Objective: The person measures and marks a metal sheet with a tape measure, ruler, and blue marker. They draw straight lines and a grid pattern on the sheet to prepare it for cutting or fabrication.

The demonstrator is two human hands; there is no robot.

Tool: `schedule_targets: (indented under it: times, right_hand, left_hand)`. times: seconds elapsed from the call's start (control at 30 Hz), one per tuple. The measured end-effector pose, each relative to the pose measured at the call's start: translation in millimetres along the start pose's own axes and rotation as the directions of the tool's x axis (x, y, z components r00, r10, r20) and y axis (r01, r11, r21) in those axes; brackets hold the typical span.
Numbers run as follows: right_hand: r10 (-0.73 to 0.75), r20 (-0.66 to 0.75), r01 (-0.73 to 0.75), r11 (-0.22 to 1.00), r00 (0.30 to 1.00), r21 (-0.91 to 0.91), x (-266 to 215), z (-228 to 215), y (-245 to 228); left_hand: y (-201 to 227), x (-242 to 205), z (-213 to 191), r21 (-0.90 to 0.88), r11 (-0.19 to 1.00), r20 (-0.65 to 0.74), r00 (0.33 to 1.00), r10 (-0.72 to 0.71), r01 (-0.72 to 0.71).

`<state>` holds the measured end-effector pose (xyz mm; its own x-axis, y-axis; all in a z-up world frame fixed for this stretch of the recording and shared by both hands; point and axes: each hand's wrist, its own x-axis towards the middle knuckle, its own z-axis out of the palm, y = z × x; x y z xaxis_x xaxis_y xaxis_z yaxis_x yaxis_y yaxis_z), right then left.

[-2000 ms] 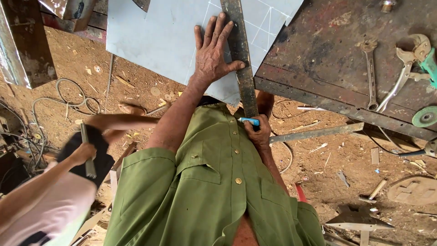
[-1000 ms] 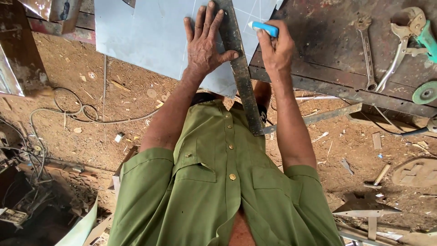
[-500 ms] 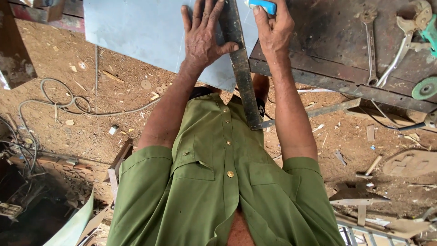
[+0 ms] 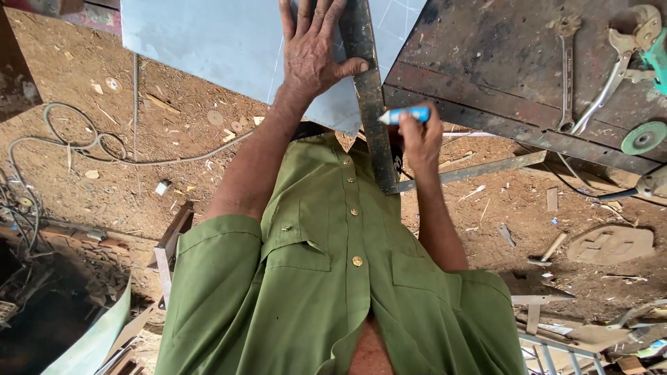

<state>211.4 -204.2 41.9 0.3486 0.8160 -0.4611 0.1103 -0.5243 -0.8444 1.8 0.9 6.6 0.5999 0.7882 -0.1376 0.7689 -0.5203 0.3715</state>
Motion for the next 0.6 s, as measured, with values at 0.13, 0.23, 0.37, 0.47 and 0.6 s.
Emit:
schedule_targets:
  times: [0.13, 0.23, 0.37, 0.47, 0.6]
  right_hand:
    - [-0.001, 0.043, 0.000, 1.000, 0.999, 0.013, -39.3, 17.7, 14.1]
    - [0.106, 0.168, -0.111, 0.993, 0.980, 0.024, -49.5, 23.4, 22.0]
    - [0.173, 0.100, -0.177, 0.984, 0.980, 0.028, -53.3, 23.5, 14.4]
    - [0.212, 0.109, -0.214, 0.977, 0.971, 0.011, -54.5, 21.5, 13.6]
    - [0.200, 0.098, -0.203, 0.979, 0.975, 0.027, -56.0, 20.3, 18.4]
  left_hand:
    - [3.9, 1.9, -7.1, 0.055, 0.998, 0.070, 0.997, -0.035, 0.031]
    - [6.3, 2.1, -10.7, 0.067, 0.997, 0.078, 0.996, -0.047, 0.042]
    - [6.0, 0.1, -8.6, 0.103, 0.994, 0.035, 0.999, -0.041, 0.037]
    - [5.0, -1.2, -3.6, 0.123, 0.992, 0.030, 0.999, -0.045, 0.041]
    - [4.3, -1.6, -2.5, 0.071, 0.997, 0.038, 0.999, -0.033, 0.030]
